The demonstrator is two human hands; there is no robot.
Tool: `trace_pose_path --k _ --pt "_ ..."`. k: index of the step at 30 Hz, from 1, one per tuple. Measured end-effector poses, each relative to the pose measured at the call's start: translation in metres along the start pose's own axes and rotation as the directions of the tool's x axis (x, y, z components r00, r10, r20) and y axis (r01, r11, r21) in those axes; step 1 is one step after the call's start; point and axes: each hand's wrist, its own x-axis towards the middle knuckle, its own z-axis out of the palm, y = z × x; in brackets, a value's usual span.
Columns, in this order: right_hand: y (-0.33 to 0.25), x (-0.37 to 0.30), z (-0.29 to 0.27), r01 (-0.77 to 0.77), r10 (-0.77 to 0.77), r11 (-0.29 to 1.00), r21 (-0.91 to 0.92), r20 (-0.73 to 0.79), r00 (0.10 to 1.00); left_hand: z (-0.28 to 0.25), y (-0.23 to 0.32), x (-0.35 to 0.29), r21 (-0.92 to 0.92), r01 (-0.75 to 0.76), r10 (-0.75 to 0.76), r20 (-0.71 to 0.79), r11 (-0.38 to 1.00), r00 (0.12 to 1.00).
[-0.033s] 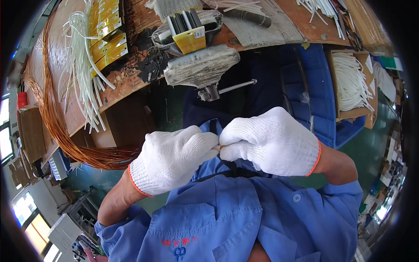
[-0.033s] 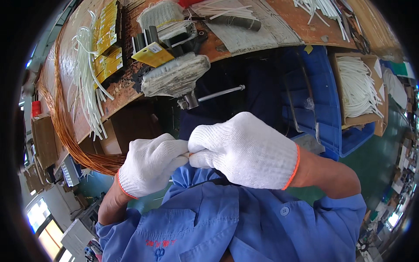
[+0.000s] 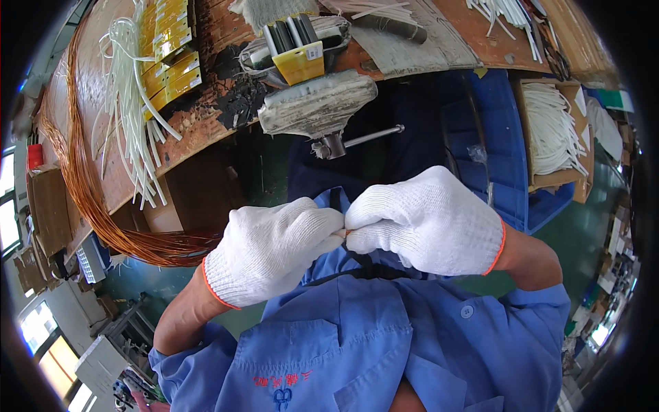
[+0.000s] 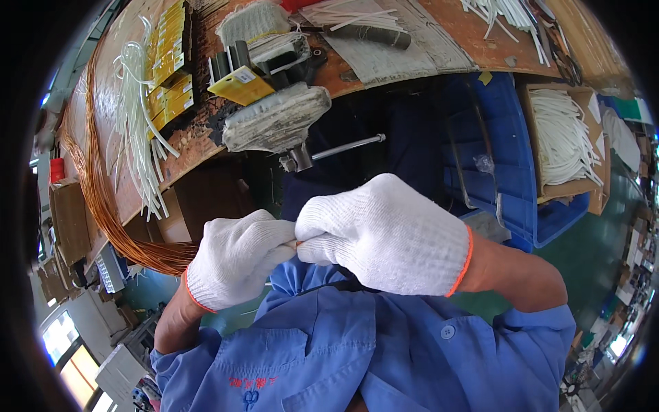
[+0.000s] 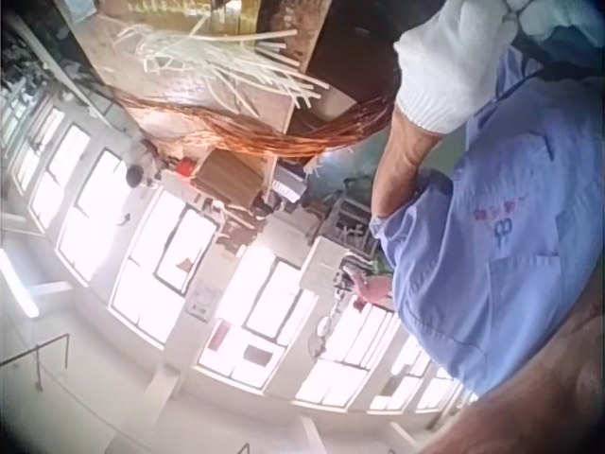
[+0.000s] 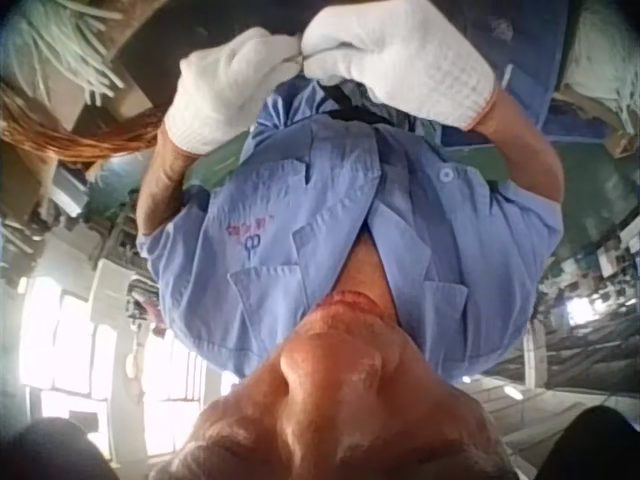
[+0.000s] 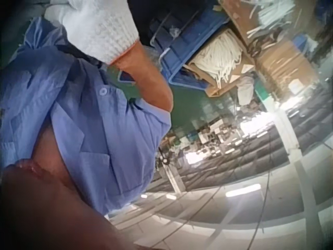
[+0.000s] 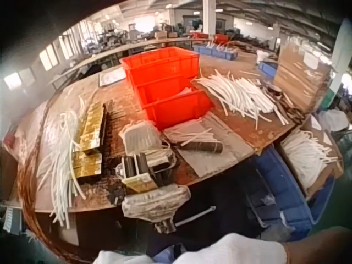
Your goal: Manually winding copper wire onto a core and securing it with white plastic casing during an electronics fabrication task.
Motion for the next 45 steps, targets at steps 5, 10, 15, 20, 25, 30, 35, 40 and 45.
trace_pose_path --k 5,10,15,20,25,30,35,40,45 --pt "-0.007 0.001 -0.005 -0.122 0.124 0.962 0.243 0.008 0.992 -0.002 -0.001 0.000 -0.144 0.032 -0.036 -0.021 0.989 0.999" --pt "-0.011 0.003 -0.007 -0.177 0.177 0.955 0.238 0.024 0.984 0.001 -0.002 0.000 -0.162 0.043 -0.050 -0.041 0.986 0.998" --pt "-0.013 0.005 -0.009 -0.226 0.224 0.962 0.154 0.030 0.974 0.000 -0.002 0.003 -0.008 -0.002 0.002 -0.027 1.000 1.000" --pt "-0.023 0.012 -0.016 -0.362 0.347 0.916 0.172 0.115 0.931 0.000 -0.001 0.003 0.067 -0.027 0.030 -0.041 0.997 0.999" --pt "-0.009 0.007 -0.011 -0.243 0.229 0.962 0.123 0.118 0.966 -0.009 0.002 0.007 0.133 -0.055 0.042 0.095 0.990 0.995" --pt "-0.014 0.011 -0.001 -0.401 0.384 0.910 0.106 0.147 0.911 0.001 0.001 0.003 0.176 -0.089 0.077 0.077 0.980 0.994" --pt "-0.016 0.021 0.002 -0.496 0.449 0.859 0.130 0.276 0.850 0.009 -0.008 -0.002 0.118 -0.135 0.126 0.077 0.984 0.989" --pt "0.010 -0.002 -0.005 -0.504 0.484 0.858 0.094 0.175 0.857 0.002 -0.028 -0.018 0.104 -0.002 0.001 0.008 0.995 1.000" --pt "0.023 -0.005 0.013 -0.173 0.195 0.973 -0.150 0.148 0.970 0.019 -0.035 -0.027 -0.053 0.029 -0.020 0.164 0.998 0.986"
